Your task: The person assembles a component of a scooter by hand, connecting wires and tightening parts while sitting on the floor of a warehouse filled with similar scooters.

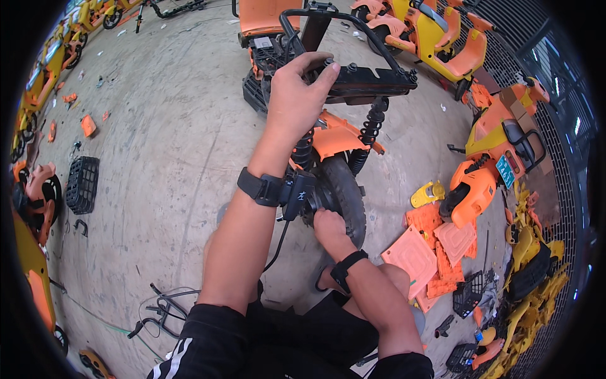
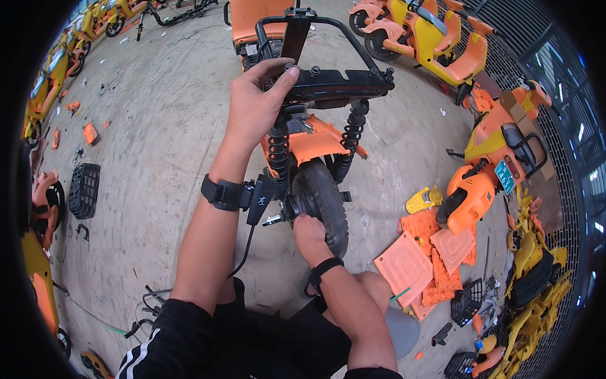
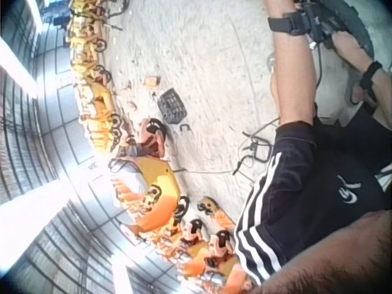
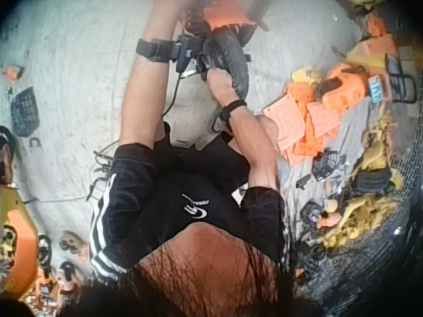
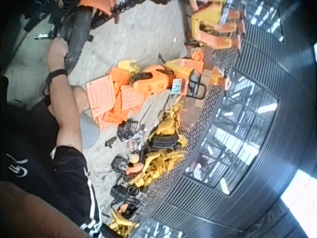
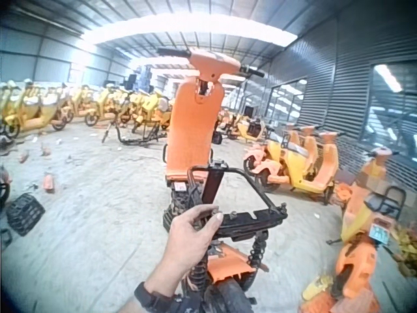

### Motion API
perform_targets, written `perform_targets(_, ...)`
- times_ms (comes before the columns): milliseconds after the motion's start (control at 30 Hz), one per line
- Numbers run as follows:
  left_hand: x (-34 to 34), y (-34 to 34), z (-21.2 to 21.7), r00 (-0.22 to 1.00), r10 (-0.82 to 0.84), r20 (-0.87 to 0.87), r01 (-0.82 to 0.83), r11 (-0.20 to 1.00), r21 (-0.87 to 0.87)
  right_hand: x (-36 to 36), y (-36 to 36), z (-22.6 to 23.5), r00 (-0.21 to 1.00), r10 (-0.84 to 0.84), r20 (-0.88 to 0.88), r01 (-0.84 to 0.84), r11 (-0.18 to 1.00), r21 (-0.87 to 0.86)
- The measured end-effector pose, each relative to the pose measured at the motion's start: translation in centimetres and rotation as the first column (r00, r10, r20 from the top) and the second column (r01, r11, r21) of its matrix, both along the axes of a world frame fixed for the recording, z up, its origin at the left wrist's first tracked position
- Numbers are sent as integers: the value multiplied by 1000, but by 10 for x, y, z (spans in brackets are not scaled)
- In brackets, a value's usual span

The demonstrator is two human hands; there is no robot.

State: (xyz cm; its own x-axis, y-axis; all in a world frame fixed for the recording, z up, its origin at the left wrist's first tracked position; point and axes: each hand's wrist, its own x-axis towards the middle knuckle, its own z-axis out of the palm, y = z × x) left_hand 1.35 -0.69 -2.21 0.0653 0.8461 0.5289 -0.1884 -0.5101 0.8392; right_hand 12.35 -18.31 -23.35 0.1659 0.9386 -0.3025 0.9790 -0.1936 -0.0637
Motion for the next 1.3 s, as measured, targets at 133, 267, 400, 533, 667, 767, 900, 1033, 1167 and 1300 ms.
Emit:
perform_targets(133, 0, 1, 0, 1000, 3, 5, -3, 1000, 25, -2, 1, -3, 999, 6, 32, -6, 1000, 17)
perform_targets(267, 0, 2, -1, 1000, 6, 5, -6, 1000, 29, -2, 2, -4, 999, -18, 39, 17, 1000, 11)
perform_targets(400, -2, 0, 0, 1000, 5, 0, -5, 1000, 25, -3, 3, -4, 999, 16, 48, -17, 1000, 26)
perform_targets(533, -1, 0, 1, 1000, -8, 24, 7, 1000, 26, -1, 3, -2, 996, 61, 67, -63, 998, 21)
perform_targets(667, -3, -2, 2, 1000, -31, 6, 31, 999, -31, -3, 3, 3, 994, 76, 73, -79, 996, 29)
perform_targets(767, -3, -4, 3, 999, -33, -31, 32, 998, -47, 0, 5, 0, 996, 64, 59, -68, 996, 64)
perform_targets(900, 0, -3, 3, 1000, 1, -10, -1, 1000, -4, 0, 10, 1, 997, 55, 52, -59, 994, 88)
perform_targets(1033, -4, 0, -5, 999, 1, 35, -1, 1000, -8, -23, 24, 57, 997, -34, -71, 45, 985, 166)
perform_targets(1167, 2, -3, -6, 999, 1, 48, -3, 999, 48, -33, 30, 126, 868, -31, -495, 352, 742, 571)
perform_targets(1300, 1, -5, -3, 997, -73, 9, 74, 996, -45, -28, 34, 210, 464, 250, -850, 688, 503, 524)
